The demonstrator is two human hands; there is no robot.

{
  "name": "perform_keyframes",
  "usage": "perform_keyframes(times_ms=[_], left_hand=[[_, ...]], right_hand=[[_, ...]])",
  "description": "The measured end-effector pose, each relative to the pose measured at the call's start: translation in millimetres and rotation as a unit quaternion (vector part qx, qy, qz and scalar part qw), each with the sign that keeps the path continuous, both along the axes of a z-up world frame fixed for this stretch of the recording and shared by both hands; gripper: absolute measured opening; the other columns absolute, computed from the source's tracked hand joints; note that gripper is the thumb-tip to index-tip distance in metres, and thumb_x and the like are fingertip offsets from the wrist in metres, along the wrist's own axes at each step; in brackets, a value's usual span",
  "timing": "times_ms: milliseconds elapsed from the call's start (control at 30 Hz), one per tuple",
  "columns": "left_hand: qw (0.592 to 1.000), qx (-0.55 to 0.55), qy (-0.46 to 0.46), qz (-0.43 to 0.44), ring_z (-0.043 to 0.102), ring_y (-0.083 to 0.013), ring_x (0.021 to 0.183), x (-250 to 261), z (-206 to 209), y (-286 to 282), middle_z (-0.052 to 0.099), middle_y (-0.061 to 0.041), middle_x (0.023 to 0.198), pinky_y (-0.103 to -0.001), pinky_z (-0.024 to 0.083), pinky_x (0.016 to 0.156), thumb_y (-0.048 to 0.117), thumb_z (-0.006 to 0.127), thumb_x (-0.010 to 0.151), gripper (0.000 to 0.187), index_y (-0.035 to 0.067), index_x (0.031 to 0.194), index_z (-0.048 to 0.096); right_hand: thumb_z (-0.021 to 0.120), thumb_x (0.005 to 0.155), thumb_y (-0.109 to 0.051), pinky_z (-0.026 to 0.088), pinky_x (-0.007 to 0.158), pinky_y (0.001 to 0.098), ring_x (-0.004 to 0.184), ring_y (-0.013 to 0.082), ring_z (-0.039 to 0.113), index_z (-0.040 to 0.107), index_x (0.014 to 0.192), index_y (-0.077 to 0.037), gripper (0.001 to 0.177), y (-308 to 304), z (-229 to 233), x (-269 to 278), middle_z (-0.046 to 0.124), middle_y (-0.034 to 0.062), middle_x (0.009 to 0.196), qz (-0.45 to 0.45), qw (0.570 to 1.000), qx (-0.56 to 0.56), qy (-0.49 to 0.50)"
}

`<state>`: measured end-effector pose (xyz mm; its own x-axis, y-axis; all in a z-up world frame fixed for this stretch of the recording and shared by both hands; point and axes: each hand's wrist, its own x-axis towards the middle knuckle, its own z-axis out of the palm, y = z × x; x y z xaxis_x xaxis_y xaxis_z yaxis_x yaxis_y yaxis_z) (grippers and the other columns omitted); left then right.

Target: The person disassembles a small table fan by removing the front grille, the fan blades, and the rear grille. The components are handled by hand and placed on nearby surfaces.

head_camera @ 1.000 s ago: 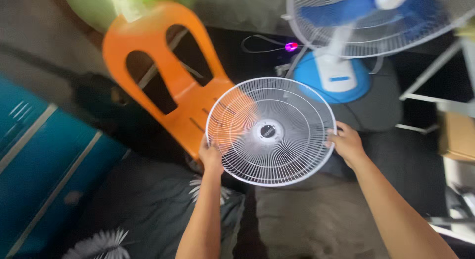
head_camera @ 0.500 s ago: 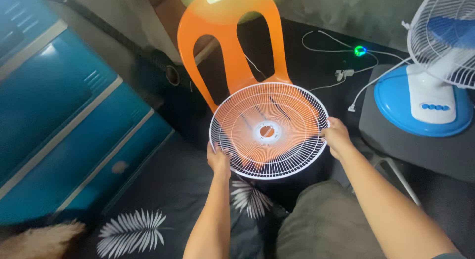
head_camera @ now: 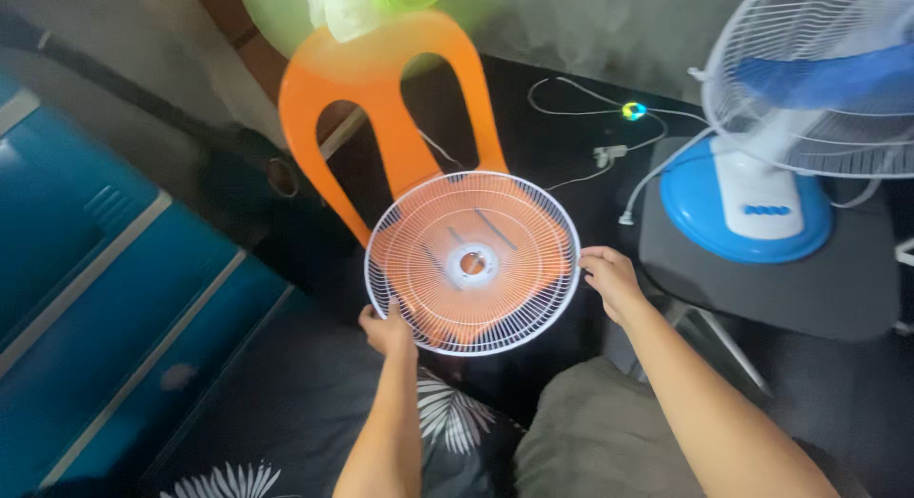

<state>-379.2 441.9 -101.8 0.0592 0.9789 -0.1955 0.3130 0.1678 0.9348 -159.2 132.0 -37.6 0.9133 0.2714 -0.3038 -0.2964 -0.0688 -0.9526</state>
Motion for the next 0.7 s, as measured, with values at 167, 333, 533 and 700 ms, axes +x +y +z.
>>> perform_keyframes(times_ms=[167,333,533,700], left_hand=[[0.997,0.043,0.055,-0.01,0.065,-0.0313,0.115,-6.4,26.0,-8.0,0.066,-0.017,0.128,-0.041,0.05,0.101,0.021,0.087,0.077,0.062,0.004,0.13,0.06],[0.987,0.081,0.13,-0.04,0.054,-0.0342,0.114,-0.5,43.6,-45.8,0.059,-0.013,0.119,-0.051,0.04,0.095,0.018,0.087,0.079,0.046,0.012,0.12,0.067],[0.951,-0.08,-0.229,-0.19,0.057,-0.0219,0.084,48.7,39.9,-118.4,0.057,-0.005,0.102,-0.04,0.047,0.067,0.002,0.065,0.082,0.031,0.009,0.112,0.061],[0.919,-0.025,-0.227,-0.32,0.062,-0.0126,0.081,101.9,69.3,-215.5,0.067,-0.002,0.089,-0.024,0.049,0.071,0.001,0.07,0.085,0.017,0.003,0.101,0.071]], right_hand=[[0.054,0.096,-0.007,0.057,0.096,0.0416,0.114,0.0299,0.068,0.063,0.118,0.006,0.028,-50.5,30.9,-23.1,0.067,0.0174,0.12,-0.016,0.996,0.088,0.023],[0.054,0.098,-0.008,0.057,0.096,0.0435,0.114,0.0339,0.069,0.062,0.117,0.008,0.026,-107.2,50.4,-48.2,0.068,0.0211,0.123,-0.05,0.99,0.134,0.012],[0.055,0.096,-0.006,0.057,0.093,0.0451,0.108,0.036,0.071,0.061,0.118,0.01,0.027,-166.5,87.3,-78.2,0.07,0.0233,0.12,-0.087,0.981,0.173,-0.005],[0.055,0.096,-0.006,0.058,0.091,0.0429,0.106,0.0352,0.072,0.06,0.118,0.01,0.028,-223.6,127.0,-92.9,0.07,0.0256,0.119,-0.122,0.972,0.197,-0.048]])
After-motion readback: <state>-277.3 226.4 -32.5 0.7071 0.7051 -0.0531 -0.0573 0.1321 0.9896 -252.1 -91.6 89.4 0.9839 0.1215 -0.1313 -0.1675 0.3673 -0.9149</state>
